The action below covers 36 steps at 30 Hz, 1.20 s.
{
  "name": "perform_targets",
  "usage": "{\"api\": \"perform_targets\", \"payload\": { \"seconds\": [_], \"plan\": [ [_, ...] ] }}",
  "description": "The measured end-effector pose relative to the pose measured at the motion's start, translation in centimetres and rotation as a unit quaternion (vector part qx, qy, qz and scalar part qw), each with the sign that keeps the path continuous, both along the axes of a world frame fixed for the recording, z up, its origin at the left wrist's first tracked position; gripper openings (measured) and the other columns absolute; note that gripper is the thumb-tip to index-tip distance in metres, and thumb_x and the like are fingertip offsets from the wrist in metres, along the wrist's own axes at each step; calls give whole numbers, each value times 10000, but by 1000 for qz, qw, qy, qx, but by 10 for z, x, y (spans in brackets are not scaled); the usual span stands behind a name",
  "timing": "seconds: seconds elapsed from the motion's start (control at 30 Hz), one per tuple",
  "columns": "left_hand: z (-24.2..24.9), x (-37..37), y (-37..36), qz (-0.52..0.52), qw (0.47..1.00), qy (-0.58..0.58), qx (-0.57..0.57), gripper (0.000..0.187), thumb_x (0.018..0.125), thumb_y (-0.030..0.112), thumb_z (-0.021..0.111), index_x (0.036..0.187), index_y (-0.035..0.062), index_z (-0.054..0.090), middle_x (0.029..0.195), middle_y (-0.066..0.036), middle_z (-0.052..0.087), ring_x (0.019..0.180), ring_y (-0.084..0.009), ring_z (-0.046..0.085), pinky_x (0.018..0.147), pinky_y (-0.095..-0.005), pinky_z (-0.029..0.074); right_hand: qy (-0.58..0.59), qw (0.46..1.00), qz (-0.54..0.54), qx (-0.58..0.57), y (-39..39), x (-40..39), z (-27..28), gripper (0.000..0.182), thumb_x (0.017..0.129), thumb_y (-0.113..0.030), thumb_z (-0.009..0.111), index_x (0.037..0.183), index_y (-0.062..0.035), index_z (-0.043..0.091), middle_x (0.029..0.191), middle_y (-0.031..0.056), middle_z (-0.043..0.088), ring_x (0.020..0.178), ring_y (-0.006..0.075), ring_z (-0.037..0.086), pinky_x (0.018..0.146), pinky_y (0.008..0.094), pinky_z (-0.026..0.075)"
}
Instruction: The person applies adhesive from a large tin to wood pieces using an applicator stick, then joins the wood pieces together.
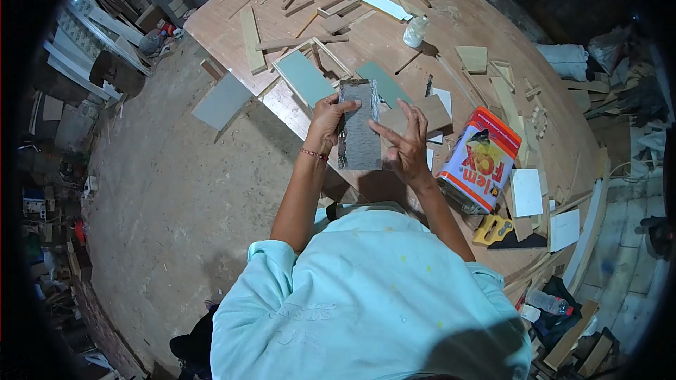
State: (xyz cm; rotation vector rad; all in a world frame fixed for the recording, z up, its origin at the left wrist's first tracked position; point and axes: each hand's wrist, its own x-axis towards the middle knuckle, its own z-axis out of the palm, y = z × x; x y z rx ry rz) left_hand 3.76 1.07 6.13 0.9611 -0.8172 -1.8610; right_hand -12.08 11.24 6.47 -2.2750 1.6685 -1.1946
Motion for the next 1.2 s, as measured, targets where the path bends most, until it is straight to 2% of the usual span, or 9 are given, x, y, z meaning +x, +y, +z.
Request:
{"api": "perform_targets", "payload": {
  "seconds": [0.27, 0.37, 0.43, 0.5, 0.7, 0.8, 0.87, 0.93, 1.2],
  "plan": [
    [-5, 3, -6, 16, 999, 29, 30, 196, 692, -41, 614, 882, -54, 569, 782, -105, 606, 619, -170, 587, 582, -274, 505, -90, 994, 52, -20, 10, 1, -2, 620, 825, -618, 215, 1080, -211, 608, 1290, 190, 322, 1138, 362, 286, 984, 469, 185],
    [-3, 1, -7, 22, 999, 30, 30, 178, 706, -25, 609, 877, -52, 570, 770, -103, 605, 611, -165, 585, 562, -269, 501, -157, 987, -18, 13, 7, 7, -4, 410, 856, -406, 424, 1165, -164, 541, 1180, 178, 446, 1004, 279, 454, 899, 389, 339],
    [-7, 1, -7, 15, 999, -26, -19, 173, 722, -4, 601, 884, -51, 565, 763, -108, 605, 606, -165, 587, 544, -267, 496, -319, 937, 37, 140, 12, 13, 2, 399, 839, -146, 512, 1233, -102, 467, 907, 39, 527, 781, 92, 481, 648, 184, 399],
    [-1, -3, -6, 4, 1000, 13, -3, 171, 729, 10, 596, 887, -46, 561, 748, -104, 603, 608, -163, 590, 528, -266, 490, -406, 895, 53, 176, 16, 16, 1, 499, 779, -71, 579, 1253, -67, 422, 726, 7, 531, 633, 53, 439, 582, 200, 401],
    [-9, -19, -1, 26, 998, 49, 39, 308, 686, -54, 638, 971, -38, 525, 842, -109, 605, 717, -182, 593, 652, -297, 497, -463, 863, 12, 203, 15, 16, -16, 573, 758, 22, 538, 1295, -71, 358, 750, 13, 556, 653, 41, 478, 586, 181, 408],
    [-14, -12, 6, -23, 999, -42, -5, 414, 746, 156, 649, 1072, -33, 477, 945, -125, 576, 784, -170, 577, 684, -285, 482, -540, 816, 6, 204, 18, 12, -25, 635, 754, 46, 520, 1327, -62, 265, 786, 39, 565, 648, 68, 520, 578, 183, 449],
    [-70, 14, 3, -93, 990, -65, -78, 591, 790, 348, 589, 1187, -35, 377, 1025, -138, 539, 860, -189, 573, 706, -287, 486, -421, 888, -86, 163, 5, 5, -113, 641, 729, 17, 565, 1305, -61, 296, 778, 45, 528, 672, 106, 507, 575, 217, 442],
    [-5, -9, 31, -144, 988, -45, -38, 541, 774, 214, 623, 1180, -39, 370, 997, -131, 551, 919, -231, 582, 736, -345, 517, -380, 912, -116, 100, 26, 8, -48, 632, 713, 22, 580, 1286, -58, 326, 738, 46, 531, 666, 94, 505, 597, 221, 430],
    [-33, -34, 72, -160, 983, -85, 44, 157, 747, 18, 590, 891, -12, 532, 829, -87, 584, 743, -179, 580, 680, -310, 516, -495, 852, -166, 33, 40, 15, -76, 611, 728, 54, 550, 1275, -20, 289, 708, 55, 552, 618, 96, 515, 593, 223, 444]
  ]
}}
